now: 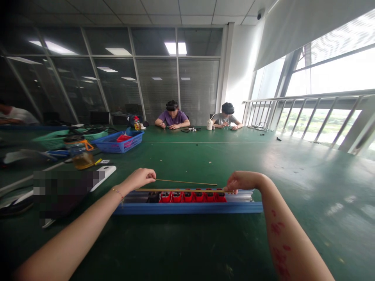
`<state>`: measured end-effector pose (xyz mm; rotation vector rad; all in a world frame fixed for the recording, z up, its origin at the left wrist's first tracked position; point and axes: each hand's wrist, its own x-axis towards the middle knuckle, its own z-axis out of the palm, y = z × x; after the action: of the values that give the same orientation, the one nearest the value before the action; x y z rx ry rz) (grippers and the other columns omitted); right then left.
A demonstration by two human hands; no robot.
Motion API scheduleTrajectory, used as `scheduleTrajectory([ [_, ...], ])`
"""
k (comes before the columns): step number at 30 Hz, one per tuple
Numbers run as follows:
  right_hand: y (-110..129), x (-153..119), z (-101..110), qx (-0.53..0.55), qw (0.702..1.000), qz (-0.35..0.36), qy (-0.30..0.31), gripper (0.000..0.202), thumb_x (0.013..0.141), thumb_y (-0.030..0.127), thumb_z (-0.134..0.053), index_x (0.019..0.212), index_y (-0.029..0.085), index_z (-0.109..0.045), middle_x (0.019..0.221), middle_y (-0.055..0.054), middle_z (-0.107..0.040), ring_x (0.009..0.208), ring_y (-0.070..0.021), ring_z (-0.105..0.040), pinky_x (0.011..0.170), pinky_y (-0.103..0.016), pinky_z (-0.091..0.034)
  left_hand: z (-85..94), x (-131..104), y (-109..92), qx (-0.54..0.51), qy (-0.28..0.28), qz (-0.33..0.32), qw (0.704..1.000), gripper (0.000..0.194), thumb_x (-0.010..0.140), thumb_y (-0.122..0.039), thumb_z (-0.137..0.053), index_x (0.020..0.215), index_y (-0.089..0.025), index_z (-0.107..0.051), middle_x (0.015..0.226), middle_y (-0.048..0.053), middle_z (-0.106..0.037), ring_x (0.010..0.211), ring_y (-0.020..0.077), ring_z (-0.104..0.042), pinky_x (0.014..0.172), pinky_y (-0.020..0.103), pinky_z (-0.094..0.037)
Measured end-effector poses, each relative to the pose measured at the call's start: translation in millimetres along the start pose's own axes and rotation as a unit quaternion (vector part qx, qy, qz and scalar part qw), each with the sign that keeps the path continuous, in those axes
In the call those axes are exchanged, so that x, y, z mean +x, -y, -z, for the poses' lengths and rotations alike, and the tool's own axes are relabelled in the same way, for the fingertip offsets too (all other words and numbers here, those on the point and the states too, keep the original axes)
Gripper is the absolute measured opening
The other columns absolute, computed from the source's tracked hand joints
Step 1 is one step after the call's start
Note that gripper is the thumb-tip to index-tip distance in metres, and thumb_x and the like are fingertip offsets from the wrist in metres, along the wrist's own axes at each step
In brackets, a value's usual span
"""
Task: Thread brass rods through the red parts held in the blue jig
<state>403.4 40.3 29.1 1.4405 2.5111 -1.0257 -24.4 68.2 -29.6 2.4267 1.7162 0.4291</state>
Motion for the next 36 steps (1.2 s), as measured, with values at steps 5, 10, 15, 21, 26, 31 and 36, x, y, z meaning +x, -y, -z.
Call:
scheduleTrajectory([
  [5, 0.4, 0.6, 0.1, 0.014, 1.000, 0.008, 0.002, 0.044, 0.072, 0.057, -0.054, 0.074, 0.015, -0.068, 0.073, -0.004, -0.068, 0.074, -0.0205, -0.060, 0.064, -0.025, -0.044, -11.1, 5.1, 9.3, -0.001, 0.027, 0.008, 1.000, 0.014, 0.070, -0.032, -0.056, 0.074, -0.023, -0.065, 0.077, -0.001, -0.069, 0.073, 0.0145, -0.062, 0.063, 0.020, -0.041],
  [10, -0.3, 1.4, -0.2, 0.025, 0.999, 0.030, -0.015, 0.040, 0.071, 0.055, -0.056, 0.073, 0.015, -0.065, 0.072, -0.004, -0.065, 0.071, -0.0187, -0.058, 0.064, -0.025, -0.044, -16.0, 8.6, 16.5, -0.005, 0.052, 0.010, 0.999, 0.014, 0.068, -0.033, -0.058, 0.072, -0.023, -0.067, 0.075, -0.001, -0.069, 0.071, 0.0138, -0.062, 0.060, 0.019, -0.041],
  [15, -2.6, 2.9, 0.3, 0.082, 0.994, 0.043, -0.056, 0.038, 0.072, 0.054, -0.056, 0.074, 0.016, -0.058, 0.070, -0.003, -0.062, 0.070, -0.0186, -0.058, 0.064, -0.027, -0.045, -17.2, 7.9, 18.3, -0.015, 0.053, 0.012, 0.998, 0.015, 0.069, -0.033, -0.057, 0.074, -0.022, -0.066, 0.076, -0.001, -0.069, 0.072, 0.0133, -0.061, 0.062, 0.019, -0.041],
  [21, 6.9, -0.9, 3.1, 0.104, 0.982, 0.081, -0.135, 0.041, 0.075, 0.054, -0.052, 0.084, 0.015, -0.059, 0.061, 0.001, -0.056, 0.060, -0.0141, -0.052, 0.060, -0.027, -0.043, -14.7, 5.8, 16.3, -0.025, 0.056, 0.009, 0.998, 0.016, 0.070, -0.033, -0.055, 0.076, -0.022, -0.066, 0.077, 0.000, -0.068, 0.073, 0.0135, -0.061, 0.064, 0.019, -0.041],
  [26, 5.7, -6.0, 9.6, 0.133, 0.950, 0.092, -0.266, 0.045, 0.074, 0.059, -0.050, 0.073, 0.016, -0.060, 0.065, -0.002, -0.059, 0.065, -0.0157, -0.054, 0.068, -0.028, -0.042, -14.8, 5.6, 16.8, -0.034, 0.064, 0.004, 0.997, 0.017, 0.071, -0.033, -0.053, 0.077, -0.022, -0.065, 0.078, 0.000, -0.068, 0.073, 0.0138, -0.061, 0.064, 0.019, -0.042],
  [31, -19.9, -4.8, 17.4, 0.267, 0.864, 0.070, -0.420, 0.042, 0.072, 0.058, -0.055, 0.082, 0.017, -0.058, 0.078, -0.006, -0.066, 0.078, -0.0199, -0.060, 0.067, -0.027, -0.044, -16.5, 6.1, 18.7, -0.037, 0.064, 0.005, 0.997, 0.017, 0.071, -0.031, -0.054, 0.078, -0.021, -0.065, 0.078, 0.000, -0.068, 0.074, 0.0134, -0.061, 0.063, 0.019, -0.041],
  [36, -40.2, -1.1, 20.7, 0.327, 0.814, 0.034, -0.478, 0.040, 0.073, 0.056, -0.054, 0.088, 0.019, -0.056, 0.083, -0.008, -0.067, 0.084, -0.0213, -0.062, 0.056, -0.023, -0.041, -15.7, 5.2, 16.4, -0.029, 0.058, 0.010, 0.998, 0.020, 0.072, -0.035, -0.052, 0.077, -0.020, -0.065, 0.077, 0.001, -0.068, 0.072, 0.0138, -0.061, 0.061, 0.019, -0.039],
])
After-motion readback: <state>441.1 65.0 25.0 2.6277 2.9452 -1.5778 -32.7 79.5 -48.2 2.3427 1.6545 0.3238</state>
